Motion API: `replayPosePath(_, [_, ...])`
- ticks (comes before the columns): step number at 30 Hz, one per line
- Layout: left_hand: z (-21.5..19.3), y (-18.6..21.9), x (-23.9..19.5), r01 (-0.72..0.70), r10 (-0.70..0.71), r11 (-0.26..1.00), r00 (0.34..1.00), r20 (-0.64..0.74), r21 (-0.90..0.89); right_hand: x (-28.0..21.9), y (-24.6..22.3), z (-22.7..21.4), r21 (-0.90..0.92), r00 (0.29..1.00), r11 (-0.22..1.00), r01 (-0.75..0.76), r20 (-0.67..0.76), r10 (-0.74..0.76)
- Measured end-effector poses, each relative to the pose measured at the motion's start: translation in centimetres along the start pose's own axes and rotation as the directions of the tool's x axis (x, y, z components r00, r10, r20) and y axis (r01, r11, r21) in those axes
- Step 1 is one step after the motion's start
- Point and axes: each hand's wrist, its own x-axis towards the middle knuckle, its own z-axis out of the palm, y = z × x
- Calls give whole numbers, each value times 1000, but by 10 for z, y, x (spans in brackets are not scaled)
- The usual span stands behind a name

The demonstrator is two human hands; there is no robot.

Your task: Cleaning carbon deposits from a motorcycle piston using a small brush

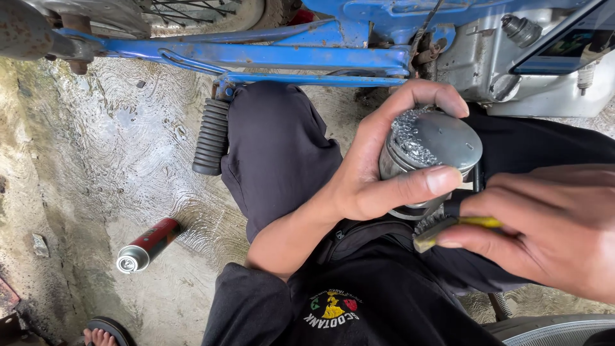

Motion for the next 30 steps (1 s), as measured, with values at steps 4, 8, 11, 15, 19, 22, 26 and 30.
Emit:
replayPosePath(4, [1,1,-2,10,-10,1000,1000,16,-21,-19,18,11,199,982,964,-178,-24,187])
replayPosePath(8, [0,4,-1,18,-18,999,1000,14,33,-1,5,1,108,998,992,-68,6,68])
replayPosePath(11, [0,8,-3,27,-28,999,1000,14,33,-4,6,1,121,1000,992,-27,-2,28])
replayPosePath(15, [1,4,-3,25,-25,999,1000,14,26,-4,7,4,132,993,984,-116,51,110])
replayPosePath(19, [1,4,-4,17,-17,999,1000,3,36,-12,12,7,90,998,994,-62,27,59])
replayPosePath(22, [1,3,-4,23,-23,1000,999,24,6,-15,16,6,190,981,963,-192,-5,196])
replayPosePath(26, [1,3,-3,19,-19,1000,1000,7,25,-10,8,7,126,997,989,-73,15,72])
replayPosePath(30, [2,6,-3,54,-55,998,998,16,26,-9,10,4,214,988,965,-149,-19,156])
